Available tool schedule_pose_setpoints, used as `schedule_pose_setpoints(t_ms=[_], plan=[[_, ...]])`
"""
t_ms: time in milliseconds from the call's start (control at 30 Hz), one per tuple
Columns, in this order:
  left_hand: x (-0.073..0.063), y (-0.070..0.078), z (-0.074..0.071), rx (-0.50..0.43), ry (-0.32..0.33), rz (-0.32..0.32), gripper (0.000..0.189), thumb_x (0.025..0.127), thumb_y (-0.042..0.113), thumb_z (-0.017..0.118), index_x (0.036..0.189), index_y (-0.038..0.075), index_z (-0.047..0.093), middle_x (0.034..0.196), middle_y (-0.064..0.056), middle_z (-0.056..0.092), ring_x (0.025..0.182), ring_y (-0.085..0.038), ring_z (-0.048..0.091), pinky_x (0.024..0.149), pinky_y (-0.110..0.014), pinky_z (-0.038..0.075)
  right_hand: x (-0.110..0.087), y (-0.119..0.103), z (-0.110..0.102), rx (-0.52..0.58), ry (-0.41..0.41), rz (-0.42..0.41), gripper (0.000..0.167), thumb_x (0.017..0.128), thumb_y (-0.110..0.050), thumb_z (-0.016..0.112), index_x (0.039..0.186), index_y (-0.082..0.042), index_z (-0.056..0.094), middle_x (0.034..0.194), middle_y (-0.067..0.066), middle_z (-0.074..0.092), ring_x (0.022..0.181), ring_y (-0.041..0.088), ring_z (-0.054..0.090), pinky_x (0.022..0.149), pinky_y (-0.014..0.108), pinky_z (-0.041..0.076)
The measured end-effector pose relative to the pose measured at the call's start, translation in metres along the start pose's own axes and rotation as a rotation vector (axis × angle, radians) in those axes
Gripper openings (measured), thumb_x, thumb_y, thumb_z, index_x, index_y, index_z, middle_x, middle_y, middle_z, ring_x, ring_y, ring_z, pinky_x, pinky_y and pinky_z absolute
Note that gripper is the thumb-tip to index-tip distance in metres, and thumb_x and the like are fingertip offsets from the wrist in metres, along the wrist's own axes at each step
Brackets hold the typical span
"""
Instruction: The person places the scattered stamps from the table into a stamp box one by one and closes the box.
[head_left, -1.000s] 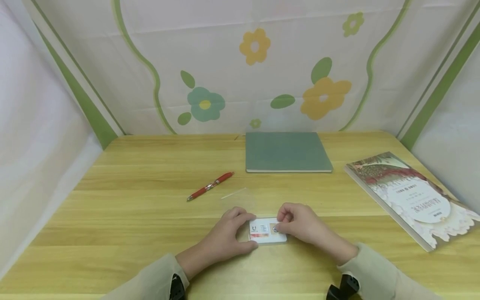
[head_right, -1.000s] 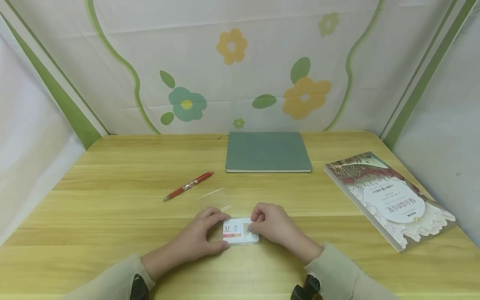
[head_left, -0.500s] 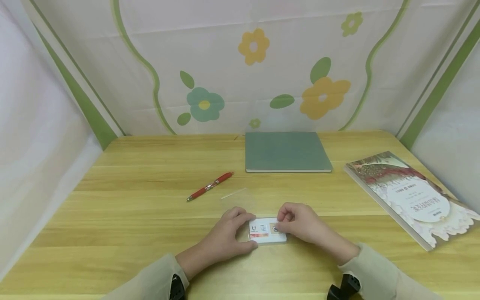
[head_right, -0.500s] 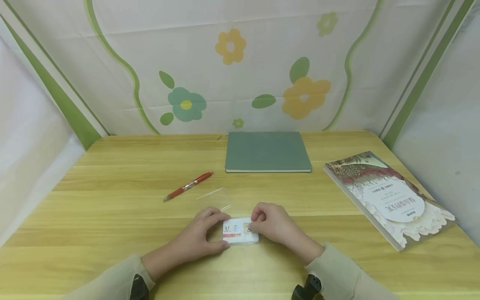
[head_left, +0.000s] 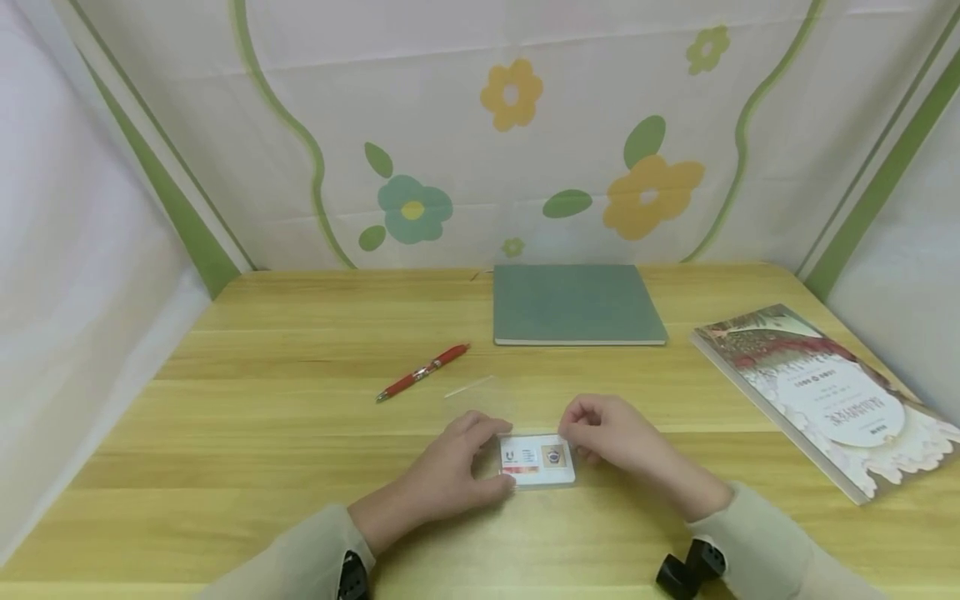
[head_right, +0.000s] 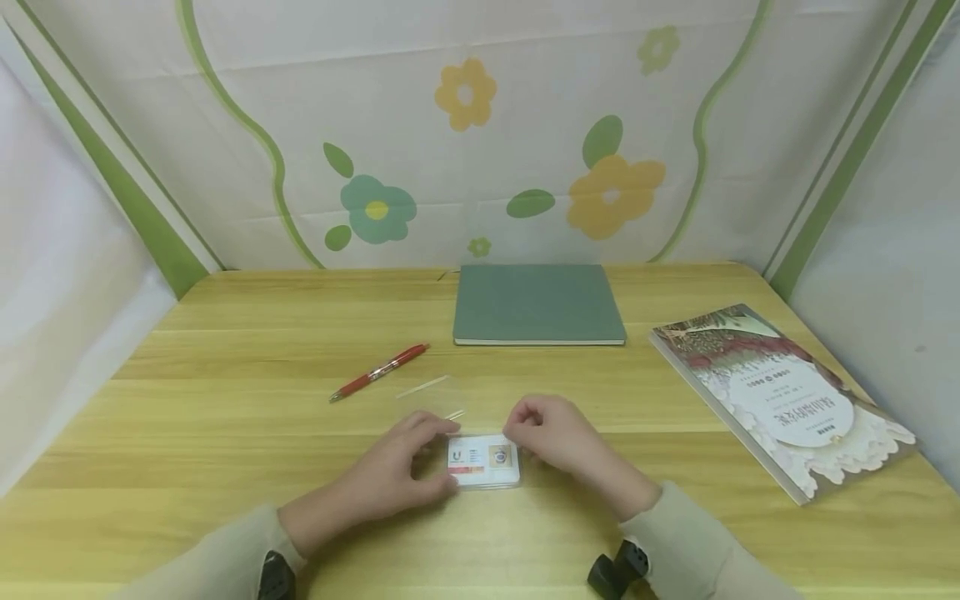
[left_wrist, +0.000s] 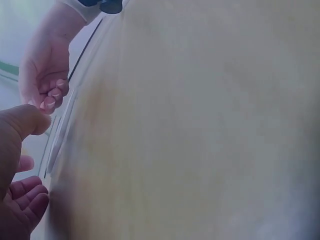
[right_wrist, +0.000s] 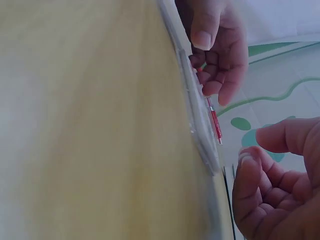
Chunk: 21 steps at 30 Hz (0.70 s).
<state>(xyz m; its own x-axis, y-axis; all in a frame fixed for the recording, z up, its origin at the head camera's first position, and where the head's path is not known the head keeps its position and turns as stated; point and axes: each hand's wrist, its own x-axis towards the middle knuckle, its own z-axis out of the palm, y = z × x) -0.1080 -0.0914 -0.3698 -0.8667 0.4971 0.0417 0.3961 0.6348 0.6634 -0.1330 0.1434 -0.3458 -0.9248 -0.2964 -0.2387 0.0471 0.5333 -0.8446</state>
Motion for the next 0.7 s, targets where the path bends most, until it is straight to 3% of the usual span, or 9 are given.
schedule_pose_setpoints(t_ms=[200, 367, 700], plan=[[-0.001, 0.003, -0.009, 0.015, 0.027, 0.009, 0.054, 0.078, 0.028, 0.07, 0.127, 0.014, 0.053, 0.113, 0.002, 0.051, 0.092, -0.011, 0.049, 0.08, -0.027, 0.045, 0.002, -0.006, -0.007, 0.039, -0.023, -0.022, 0.015, 0.088, -0.017, 0.059, 0.094, -0.003, 0.059, 0.073, 0.005, 0.053, 0.066, 0.017, 0.05, 0.057, 0.03, 0.045], [-0.002, 0.002, -0.021, 0.042, 0.104, 0.021, 0.051, 0.08, 0.023, 0.07, 0.127, 0.012, 0.052, 0.114, -0.002, 0.053, 0.094, -0.015, 0.052, 0.079, -0.032, 0.047, 0.01, -0.012, -0.014, 0.035, -0.029, -0.044, 0.017, 0.089, -0.019, 0.059, 0.095, -0.004, 0.059, 0.078, 0.007, 0.055, 0.068, 0.019, 0.051, 0.06, 0.03, 0.045], [-0.003, -0.01, -0.04, 0.042, 0.207, -0.049, 0.052, 0.079, 0.017, 0.073, 0.126, 0.009, 0.054, 0.119, -0.005, 0.055, 0.102, -0.022, 0.056, 0.082, -0.037, 0.049, 0.04, -0.018, -0.021, 0.007, -0.058, -0.109, 0.019, 0.089, -0.02, 0.06, 0.097, -0.003, 0.06, 0.082, 0.007, 0.057, 0.073, 0.02, 0.054, 0.067, 0.033, 0.048]])
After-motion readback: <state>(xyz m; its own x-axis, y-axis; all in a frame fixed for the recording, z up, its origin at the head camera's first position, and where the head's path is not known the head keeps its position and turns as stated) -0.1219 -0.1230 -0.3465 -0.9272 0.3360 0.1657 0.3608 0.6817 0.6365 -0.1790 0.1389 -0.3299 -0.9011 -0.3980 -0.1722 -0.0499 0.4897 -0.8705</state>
